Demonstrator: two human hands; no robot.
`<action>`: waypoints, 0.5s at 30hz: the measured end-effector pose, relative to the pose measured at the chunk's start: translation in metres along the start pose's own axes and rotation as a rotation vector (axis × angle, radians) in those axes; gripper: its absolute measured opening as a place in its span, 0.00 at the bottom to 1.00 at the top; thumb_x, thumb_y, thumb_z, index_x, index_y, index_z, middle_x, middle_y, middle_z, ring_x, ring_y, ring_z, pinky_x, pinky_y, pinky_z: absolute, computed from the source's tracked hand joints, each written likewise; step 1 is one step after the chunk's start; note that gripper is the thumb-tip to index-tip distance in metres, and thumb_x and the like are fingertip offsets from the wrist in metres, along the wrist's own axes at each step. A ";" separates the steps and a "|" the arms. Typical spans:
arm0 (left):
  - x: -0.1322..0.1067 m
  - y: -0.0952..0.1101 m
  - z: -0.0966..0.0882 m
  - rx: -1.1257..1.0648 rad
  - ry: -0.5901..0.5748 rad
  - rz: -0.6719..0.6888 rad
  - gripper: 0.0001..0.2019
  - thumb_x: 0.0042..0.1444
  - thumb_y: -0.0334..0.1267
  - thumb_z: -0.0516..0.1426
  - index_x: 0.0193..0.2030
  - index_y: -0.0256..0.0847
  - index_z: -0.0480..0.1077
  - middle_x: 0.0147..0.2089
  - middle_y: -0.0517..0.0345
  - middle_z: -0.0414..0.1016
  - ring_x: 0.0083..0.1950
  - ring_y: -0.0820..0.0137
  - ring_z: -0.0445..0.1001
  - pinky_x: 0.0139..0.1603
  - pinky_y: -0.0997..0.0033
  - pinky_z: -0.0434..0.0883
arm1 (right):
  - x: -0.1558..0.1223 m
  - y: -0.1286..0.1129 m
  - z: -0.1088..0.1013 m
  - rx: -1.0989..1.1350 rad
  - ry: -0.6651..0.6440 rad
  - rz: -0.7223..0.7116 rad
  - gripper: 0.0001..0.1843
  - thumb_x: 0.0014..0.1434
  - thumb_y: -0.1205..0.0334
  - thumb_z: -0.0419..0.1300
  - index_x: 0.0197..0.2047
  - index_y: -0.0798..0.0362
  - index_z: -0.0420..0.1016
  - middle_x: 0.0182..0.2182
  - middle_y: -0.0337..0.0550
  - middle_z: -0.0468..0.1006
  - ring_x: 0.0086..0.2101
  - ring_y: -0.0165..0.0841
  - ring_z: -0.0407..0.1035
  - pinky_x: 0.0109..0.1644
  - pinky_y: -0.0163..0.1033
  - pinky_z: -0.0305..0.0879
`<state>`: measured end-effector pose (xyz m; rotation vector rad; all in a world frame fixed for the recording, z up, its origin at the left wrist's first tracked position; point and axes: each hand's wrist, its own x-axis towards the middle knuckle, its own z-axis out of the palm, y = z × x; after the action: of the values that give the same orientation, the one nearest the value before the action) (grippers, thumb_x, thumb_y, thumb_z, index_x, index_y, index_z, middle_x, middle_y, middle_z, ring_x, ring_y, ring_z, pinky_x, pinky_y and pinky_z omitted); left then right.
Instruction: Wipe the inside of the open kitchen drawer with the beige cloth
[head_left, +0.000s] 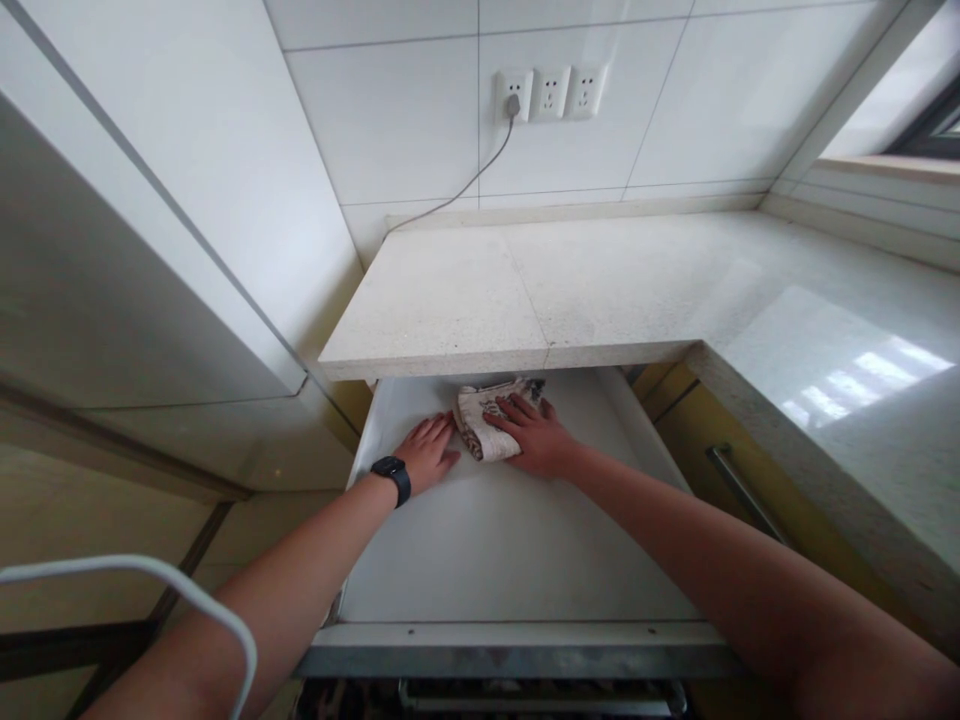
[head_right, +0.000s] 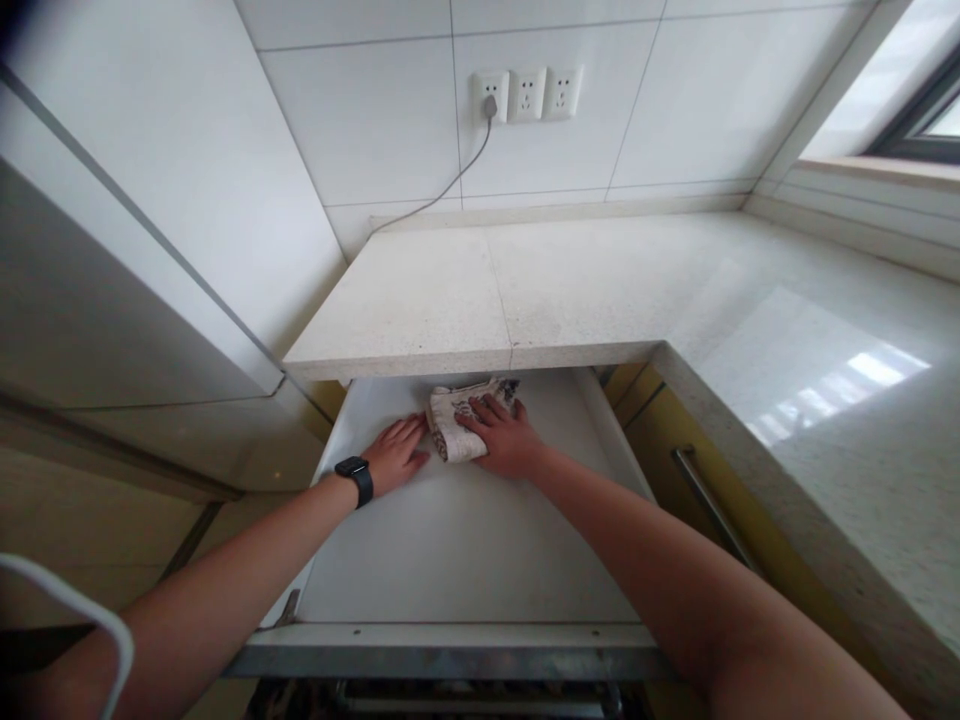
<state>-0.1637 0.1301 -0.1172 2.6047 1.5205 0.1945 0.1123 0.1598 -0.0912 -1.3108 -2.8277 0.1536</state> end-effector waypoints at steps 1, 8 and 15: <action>0.000 -0.004 -0.001 0.008 0.009 -0.019 0.28 0.65 0.46 0.50 0.69 0.37 0.56 0.73 0.46 0.55 0.73 0.59 0.52 0.72 0.55 0.51 | 0.000 -0.002 0.000 0.006 -0.004 -0.031 0.43 0.58 0.47 0.58 0.73 0.37 0.46 0.74 0.45 0.42 0.69 0.56 0.37 0.64 0.73 0.33; 0.005 -0.025 -0.033 0.063 0.079 -0.058 0.16 0.62 0.38 0.52 0.54 0.42 0.72 0.64 0.51 0.69 0.67 0.59 0.63 0.72 0.54 0.51 | 0.003 -0.006 0.003 0.028 -0.010 -0.135 0.44 0.57 0.45 0.60 0.73 0.34 0.46 0.73 0.43 0.45 0.69 0.53 0.38 0.65 0.72 0.32; -0.004 -0.061 -0.060 0.019 0.126 -0.123 0.17 0.63 0.38 0.49 0.53 0.41 0.74 0.52 0.50 0.78 0.53 0.59 0.75 0.57 0.57 0.70 | 0.004 -0.004 0.001 0.064 -0.005 -0.147 0.41 0.58 0.45 0.59 0.72 0.34 0.50 0.73 0.42 0.45 0.69 0.52 0.39 0.64 0.72 0.34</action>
<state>-0.2283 0.1590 -0.0683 2.5461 1.7253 0.3390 0.1068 0.1596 -0.0916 -1.0879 -2.8827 0.2420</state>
